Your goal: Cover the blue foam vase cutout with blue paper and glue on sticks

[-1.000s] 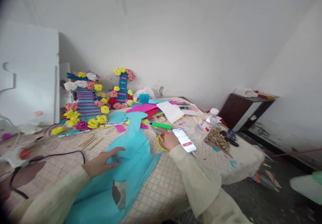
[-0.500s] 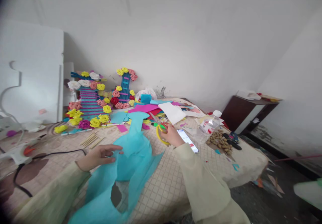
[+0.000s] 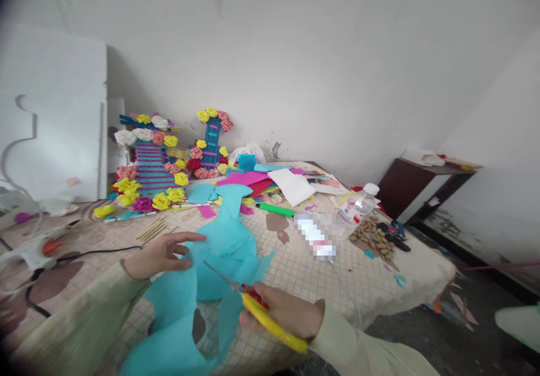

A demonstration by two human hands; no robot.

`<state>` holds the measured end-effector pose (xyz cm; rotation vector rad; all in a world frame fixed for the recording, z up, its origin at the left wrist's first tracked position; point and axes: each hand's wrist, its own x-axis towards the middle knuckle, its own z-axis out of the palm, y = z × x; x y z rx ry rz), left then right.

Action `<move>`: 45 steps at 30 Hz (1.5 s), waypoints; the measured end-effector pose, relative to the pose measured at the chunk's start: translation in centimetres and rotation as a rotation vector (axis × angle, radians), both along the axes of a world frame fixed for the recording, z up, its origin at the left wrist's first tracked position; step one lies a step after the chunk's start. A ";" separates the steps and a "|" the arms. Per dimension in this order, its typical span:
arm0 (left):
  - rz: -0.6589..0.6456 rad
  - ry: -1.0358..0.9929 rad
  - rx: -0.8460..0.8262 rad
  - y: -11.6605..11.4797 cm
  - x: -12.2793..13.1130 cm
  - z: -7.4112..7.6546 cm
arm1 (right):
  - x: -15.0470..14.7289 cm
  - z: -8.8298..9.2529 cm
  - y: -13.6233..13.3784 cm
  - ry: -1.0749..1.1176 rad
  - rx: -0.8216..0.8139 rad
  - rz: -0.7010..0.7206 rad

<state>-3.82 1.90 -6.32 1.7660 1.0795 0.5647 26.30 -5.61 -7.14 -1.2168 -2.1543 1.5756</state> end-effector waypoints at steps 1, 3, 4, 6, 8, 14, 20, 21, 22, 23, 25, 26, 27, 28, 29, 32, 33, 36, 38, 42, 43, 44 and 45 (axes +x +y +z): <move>-0.008 -0.005 -0.001 0.0 0.0 0.1 | -0.1 -0.1 -0.1 -0.028 0.020 0.016; -0.020 -0.009 0.002 -0.1 0.1 0.4 | -0.5 -0.2 0.1 -0.047 0.018 0.030; -0.025 -0.003 0.001 -0.2 0.2 0.5 | -0.7 -0.2 0.3 -0.048 0.014 0.033; -0.031 0.024 0.002 -0.5 0.5 1.0 | -1.2 -0.3 0.7 -0.040 0.009 0.035; -0.028 0.058 0.011 -1.0 0.9 1.4 | -1.6 -0.2 1.0 -0.032 0.011 0.037; -0.039 0.065 0.024 -2.1 1.7 1.7 | -2.3 0.6 1.1 -0.040 -0.031 0.039; -0.092 0.070 -0.047 -2.3 1.9 1.8 | -2.8 1.3 1.2 -0.035 -0.056 0.040; -0.096 0.068 -0.049 -2.3 1.9 1.8 | -2.8 1.4 1.2 -0.032 -0.062 0.039; -0.098 0.063 -0.050 -2.3 1.9 1.8 | -2.8 1.4 1.2 -0.028 -0.068 0.039; -0.101 0.059 -0.050 -2.3 1.9 1.8 | -2.8 1.5 1.2 -0.021 -0.075 0.041; -0.096 0.054 -0.048 -2.3 1.9 1.7 | -2.8 1.6 1.2 -0.008 -0.089 0.043; -0.091 0.053 -0.047 -2.3 1.9 1.7 | -2.8 1.6 1.2 -0.002 -0.096 0.043; -0.086 0.052 -0.048 -2.3 1.9 1.7 | -2.8 1.6 1.2 0.005 -0.103 0.043; -0.083 0.049 -0.049 -2.3 2.0 1.7 | -2.8 1.6 1.1 0.014 -0.108 0.042; -0.084 0.043 -0.049 -2.4 2.0 1.7 | -2.9 1.6 1.1 0.022 -0.111 0.040; -0.092 0.029 -0.054 -2.4 2.0 1.7 | -3.0 1.7 1.0 0.051 -0.126 0.035; -0.094 0.024 -0.058 -2.4 2.0 1.7 | -3.1 1.7 1.0 0.058 -0.133 0.034; -0.093 0.001 -0.078 -2.4 2.0 1.4 | -3.1 1.6 1.0 0.056 -0.141 0.024; -0.082 -0.018 -0.085 -2.3 2.0 1.2 | -3.1 1.5 1.1 0.047 -0.145 0.017; -0.067 -0.071 -0.081 -2.0 1.7 0.7 | -3.2 1.4 1.2 0.012 -0.215 -0.014; -0.069 -0.089 -0.077 -2.0 1.7 0.6 | -3.2 1.4 1.1 -0.017 -0.242 -0.040; -0.076 -0.106 -0.074 -1.9 1.6 0.5 | -3.3 1.4 1.1 -0.051 -0.263 -0.068; -0.083 -0.124 -0.071 -1.9 1.6 0.5 | -3.3 1.4 1.1 -0.079 -0.275 -0.089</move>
